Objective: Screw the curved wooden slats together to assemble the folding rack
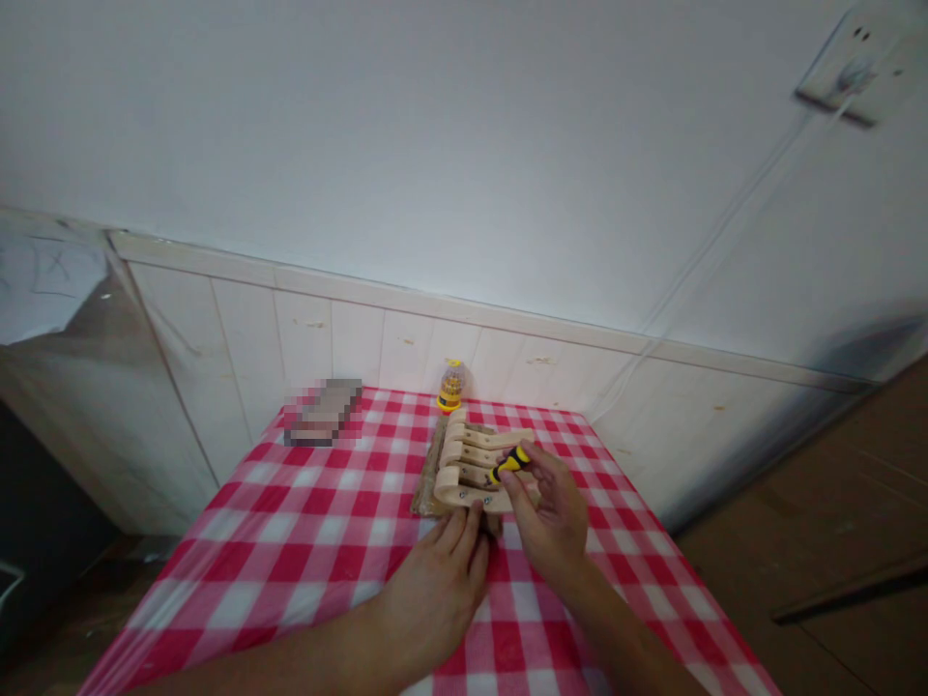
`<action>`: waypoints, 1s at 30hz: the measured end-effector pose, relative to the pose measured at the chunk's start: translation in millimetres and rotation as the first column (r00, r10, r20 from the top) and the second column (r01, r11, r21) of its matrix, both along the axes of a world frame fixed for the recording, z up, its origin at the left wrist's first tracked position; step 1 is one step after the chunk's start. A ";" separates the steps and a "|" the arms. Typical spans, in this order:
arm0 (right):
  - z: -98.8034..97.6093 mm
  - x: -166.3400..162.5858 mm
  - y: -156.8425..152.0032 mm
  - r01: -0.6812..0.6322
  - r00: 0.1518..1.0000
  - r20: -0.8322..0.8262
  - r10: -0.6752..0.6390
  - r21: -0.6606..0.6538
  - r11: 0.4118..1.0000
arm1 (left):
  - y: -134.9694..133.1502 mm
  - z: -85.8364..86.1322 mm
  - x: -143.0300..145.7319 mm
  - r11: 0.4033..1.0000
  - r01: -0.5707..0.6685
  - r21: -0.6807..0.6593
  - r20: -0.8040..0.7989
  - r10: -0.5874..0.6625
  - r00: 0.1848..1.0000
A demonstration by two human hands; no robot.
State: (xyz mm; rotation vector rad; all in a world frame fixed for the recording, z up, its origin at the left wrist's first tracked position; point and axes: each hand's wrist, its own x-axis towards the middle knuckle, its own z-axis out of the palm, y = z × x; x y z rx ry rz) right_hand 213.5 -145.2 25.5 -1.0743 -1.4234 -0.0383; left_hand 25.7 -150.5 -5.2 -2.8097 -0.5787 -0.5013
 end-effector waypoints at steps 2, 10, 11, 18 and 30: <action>1.0 4.7 0.1 0.020 1.000 -0.014 -0.020 -0.010 1.000 | 0.2 0.8 -0.5 1.000 -0.001 0.014 0.003 0.000 1.000; 7.1 6.1 -3.9 0.018 0.994 0.111 -0.012 -0.052 0.999 | 0.8 -1.7 0.7 0.999 -0.008 0.054 0.029 0.006 1.000; 8.2 5.7 -4.0 0.022 0.992 0.125 -0.016 -0.049 0.999 | 0.7 -1.5 0.6 0.999 -0.013 0.049 0.028 0.011 1.000; 9.7 4.8 -3.4 -0.035 0.995 0.088 0.041 -0.072 0.997 | 0.7 -0.8 0.9 1.000 0.006 0.020 0.003 -0.006 1.000; 15.6 1.1 -5.3 -0.066 0.986 0.146 0.079 -0.094 0.993 | 0.3 -0.5 -0.1 1.000 -0.005 0.030 0.031 0.004 1.000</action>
